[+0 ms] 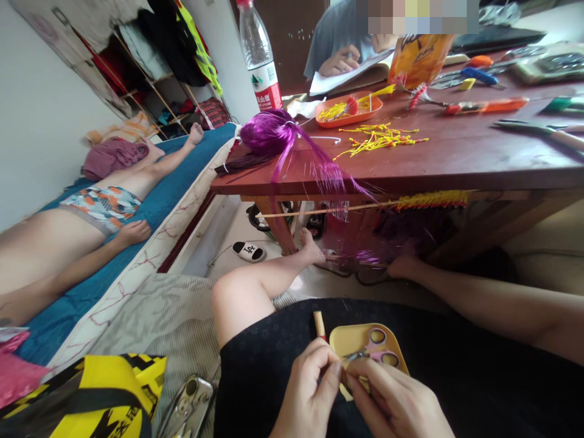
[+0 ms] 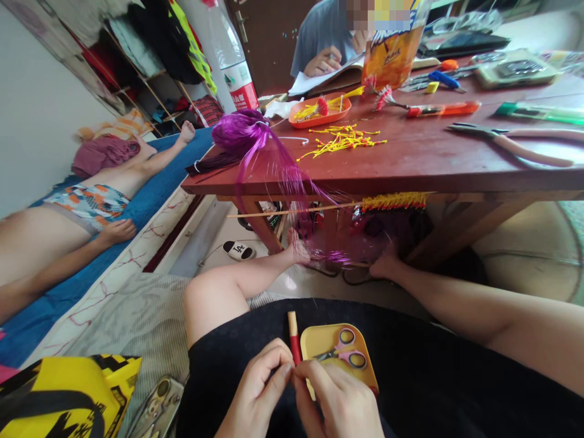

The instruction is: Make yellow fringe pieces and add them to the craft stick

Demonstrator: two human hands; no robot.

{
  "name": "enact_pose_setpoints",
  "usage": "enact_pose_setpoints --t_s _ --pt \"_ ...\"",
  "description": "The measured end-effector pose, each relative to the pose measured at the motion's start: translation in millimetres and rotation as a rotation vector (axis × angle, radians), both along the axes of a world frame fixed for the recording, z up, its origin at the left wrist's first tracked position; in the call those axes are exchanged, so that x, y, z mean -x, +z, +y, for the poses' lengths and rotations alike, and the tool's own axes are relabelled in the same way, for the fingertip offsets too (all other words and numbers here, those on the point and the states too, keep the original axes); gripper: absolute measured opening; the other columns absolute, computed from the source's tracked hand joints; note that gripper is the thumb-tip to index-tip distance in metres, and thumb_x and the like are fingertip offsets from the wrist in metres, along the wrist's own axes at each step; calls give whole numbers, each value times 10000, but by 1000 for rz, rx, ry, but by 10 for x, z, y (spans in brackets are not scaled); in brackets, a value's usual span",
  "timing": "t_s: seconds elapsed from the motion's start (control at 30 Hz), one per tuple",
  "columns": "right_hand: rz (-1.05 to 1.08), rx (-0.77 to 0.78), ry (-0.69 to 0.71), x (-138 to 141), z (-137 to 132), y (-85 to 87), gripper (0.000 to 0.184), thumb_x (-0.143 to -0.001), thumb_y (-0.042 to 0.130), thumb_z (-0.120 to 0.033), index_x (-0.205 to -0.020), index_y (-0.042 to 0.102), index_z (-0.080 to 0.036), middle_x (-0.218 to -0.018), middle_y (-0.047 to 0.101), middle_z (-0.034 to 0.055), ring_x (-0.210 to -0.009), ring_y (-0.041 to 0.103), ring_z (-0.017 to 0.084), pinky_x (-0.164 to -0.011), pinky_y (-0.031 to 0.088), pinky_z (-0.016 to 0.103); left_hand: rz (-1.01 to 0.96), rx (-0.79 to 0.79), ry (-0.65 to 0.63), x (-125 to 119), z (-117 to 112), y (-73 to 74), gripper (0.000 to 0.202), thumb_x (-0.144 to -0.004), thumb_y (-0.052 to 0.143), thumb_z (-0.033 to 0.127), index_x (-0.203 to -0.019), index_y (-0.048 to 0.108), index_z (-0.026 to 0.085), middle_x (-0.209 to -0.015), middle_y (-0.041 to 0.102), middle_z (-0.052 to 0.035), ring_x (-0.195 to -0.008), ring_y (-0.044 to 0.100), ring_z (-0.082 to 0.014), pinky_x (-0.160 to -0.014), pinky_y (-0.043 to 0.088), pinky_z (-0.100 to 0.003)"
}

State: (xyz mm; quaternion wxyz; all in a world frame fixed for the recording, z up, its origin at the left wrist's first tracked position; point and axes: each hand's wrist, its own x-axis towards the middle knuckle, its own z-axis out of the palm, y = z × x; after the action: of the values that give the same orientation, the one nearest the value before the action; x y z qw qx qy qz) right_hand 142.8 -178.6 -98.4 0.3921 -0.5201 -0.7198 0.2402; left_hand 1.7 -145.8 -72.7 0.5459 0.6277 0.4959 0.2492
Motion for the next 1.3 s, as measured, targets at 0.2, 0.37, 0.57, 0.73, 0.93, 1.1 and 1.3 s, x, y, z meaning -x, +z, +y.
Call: enact_pose_setpoints --t_s 0.2,0.37,0.57,0.73,0.93,1.1,1.3 --pt "-35 -44 -17 -71 9 -18 103 -877 441 -201 -951 512 -188 -663 590 2 -525 582 113 -506 465 170 64 -53 6 9 13 0 299 -885 365 333 -648 447 169 -694 438 -9 -656 442 -120 -618 353 -215" --pt "2 13 -55 -93 23 -3 117 -896 405 -227 -853 511 -205 -668 575 1 -537 563 117 -506 463 186 129 -111 13 3 18 12 311 -888 362 312 -623 441 171 -672 450 -13 -657 459 -127 -608 348 -221" --pt "-43 -65 -70 -61 72 37 122 -889 407 -219 -871 527 -218 -681 588 -4 -608 579 147 -612 470 254 167 -168 17 -17 5 13 298 -891 357 288 -634 455 172 -666 469 -17 -665 481 -131 -604 367 -219" --pt "-44 -97 -47 -121 66 3 91 -871 455 -209 -828 535 -210 -687 582 -1 -629 573 141 -651 461 252 245 -204 10 -22 22 5 330 -893 347 281 -602 458 169 -661 493 -19 -647 497 -128 -606 371 -228" --pt "34 36 -88 -78 52 -36 197 -890 436 -256 -744 558 -204 -628 551 0 -575 528 145 -610 450 273 504 -452 -1 6 26 80 186 -847 433 234 -750 583 181 -802 604 -54 -795 543 -193 -705 396 -305" --pt "164 171 -97 -149 26 -137 182 -879 470 -301 -795 591 -194 -685 587 24 -621 570 152 -546 473 220 402 -456 59 65 -16 129 253 -837 457 212 -1076 538 202 -1013 613 -79 -769 584 -155 -681 461 -254" --pt "177 156 -65 -128 30 -107 162 -867 486 -313 -836 597 -199 -660 584 8 -600 583 150 -567 494 227 316 -313 27 -8 -13 56 174 -840 458 224 -724 578 175 -677 568 -21 -578 547 -110 -509 418 -177"
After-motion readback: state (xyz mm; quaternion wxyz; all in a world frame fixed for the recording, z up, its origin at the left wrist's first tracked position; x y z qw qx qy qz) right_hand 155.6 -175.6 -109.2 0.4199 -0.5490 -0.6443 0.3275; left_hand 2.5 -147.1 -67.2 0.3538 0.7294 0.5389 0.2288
